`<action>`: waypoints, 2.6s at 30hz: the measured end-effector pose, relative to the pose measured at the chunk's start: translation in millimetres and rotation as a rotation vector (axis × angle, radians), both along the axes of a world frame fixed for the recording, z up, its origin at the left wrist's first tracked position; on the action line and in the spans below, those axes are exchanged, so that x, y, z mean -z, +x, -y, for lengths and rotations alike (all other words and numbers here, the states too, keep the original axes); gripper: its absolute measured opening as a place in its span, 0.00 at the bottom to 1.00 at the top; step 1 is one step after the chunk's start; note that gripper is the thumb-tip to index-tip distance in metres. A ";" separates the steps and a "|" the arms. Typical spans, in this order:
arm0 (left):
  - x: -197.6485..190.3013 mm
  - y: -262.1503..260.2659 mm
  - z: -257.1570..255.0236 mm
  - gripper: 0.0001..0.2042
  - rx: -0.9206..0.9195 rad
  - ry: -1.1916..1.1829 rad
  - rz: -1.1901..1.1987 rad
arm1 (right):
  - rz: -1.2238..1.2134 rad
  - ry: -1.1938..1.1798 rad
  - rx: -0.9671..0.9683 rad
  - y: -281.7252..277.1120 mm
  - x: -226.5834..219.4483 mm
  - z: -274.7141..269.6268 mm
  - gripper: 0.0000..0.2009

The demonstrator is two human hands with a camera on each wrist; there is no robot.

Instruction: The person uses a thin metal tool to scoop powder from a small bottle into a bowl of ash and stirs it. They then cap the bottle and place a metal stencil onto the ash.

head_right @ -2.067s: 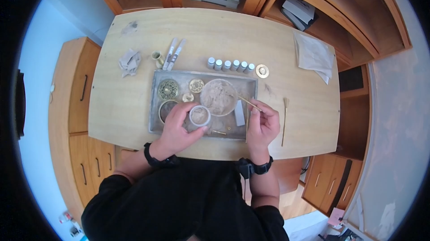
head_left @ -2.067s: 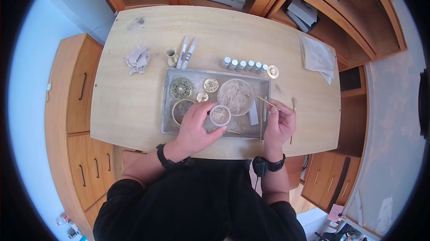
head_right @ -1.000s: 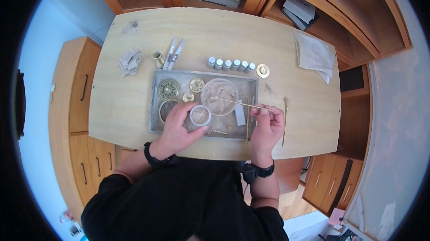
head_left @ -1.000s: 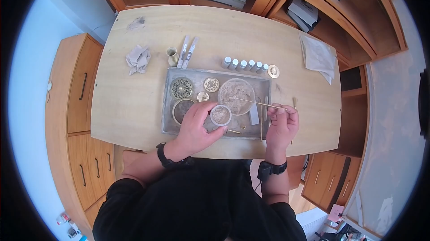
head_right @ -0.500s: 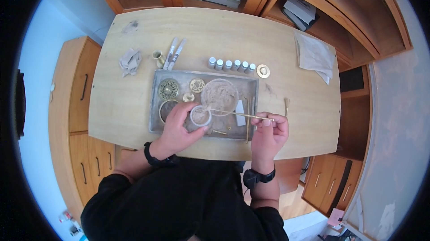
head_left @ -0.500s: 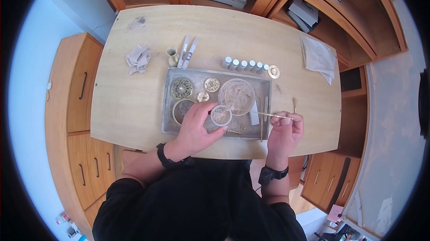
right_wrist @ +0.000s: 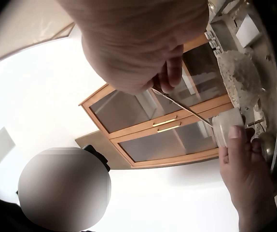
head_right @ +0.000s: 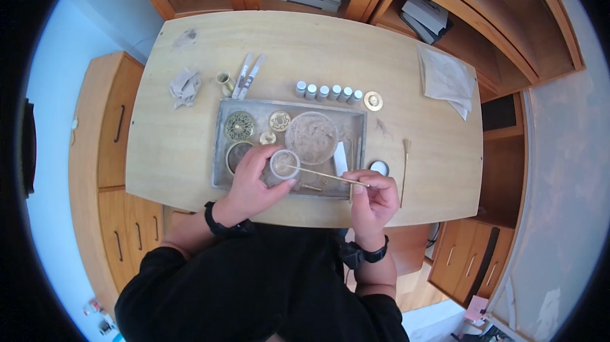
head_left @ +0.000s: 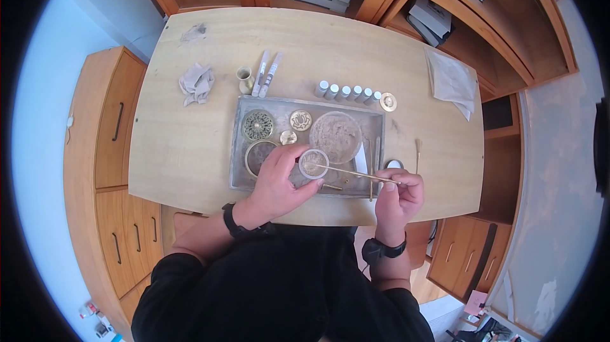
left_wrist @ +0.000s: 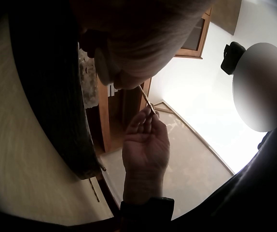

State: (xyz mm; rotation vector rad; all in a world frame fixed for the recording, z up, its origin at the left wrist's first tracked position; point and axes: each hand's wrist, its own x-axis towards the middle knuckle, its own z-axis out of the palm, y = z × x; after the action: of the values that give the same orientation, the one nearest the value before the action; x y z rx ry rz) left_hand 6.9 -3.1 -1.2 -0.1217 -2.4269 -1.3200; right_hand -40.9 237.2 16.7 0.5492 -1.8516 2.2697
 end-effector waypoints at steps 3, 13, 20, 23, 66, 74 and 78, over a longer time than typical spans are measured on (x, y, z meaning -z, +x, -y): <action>0.7 0.2 0.3 0.31 -0.002 -0.002 -0.002 | -0.021 -0.018 0.023 0.5 0.2 2.3 0.08; 0.3 0.2 -0.4 0.30 -0.001 0.001 0.008 | 0.078 -0.155 0.195 -20.7 18.0 -0.3 0.06; 1.0 -0.1 -1.0 0.30 -0.012 0.005 -0.012 | 0.036 0.049 0.176 -25.5 21.2 11.3 0.07; 1.1 -0.3 -0.8 0.30 -0.015 0.000 -0.021 | -0.031 0.096 0.159 -27.2 22.2 16.0 0.07; 0.8 0.7 0.4 0.31 0.005 0.005 0.001 | -0.303 0.466 -0.063 -15.4 -2.2 5.2 0.08; 0.1 0.6 -0.6 0.31 0.003 0.001 -0.004 | -0.175 0.155 0.099 -15.1 8.1 12.8 0.08; 0.2 0.0 -0.5 0.31 0.006 0.001 -0.002 | -0.187 0.211 0.010 -16.2 11.5 16.9 0.07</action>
State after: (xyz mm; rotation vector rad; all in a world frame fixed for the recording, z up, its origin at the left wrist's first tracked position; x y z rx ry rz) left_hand 7.0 -2.6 -1.4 -0.1293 -2.4261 -1.3230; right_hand -57.1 220.3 5.2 0.7532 -2.0033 1.9529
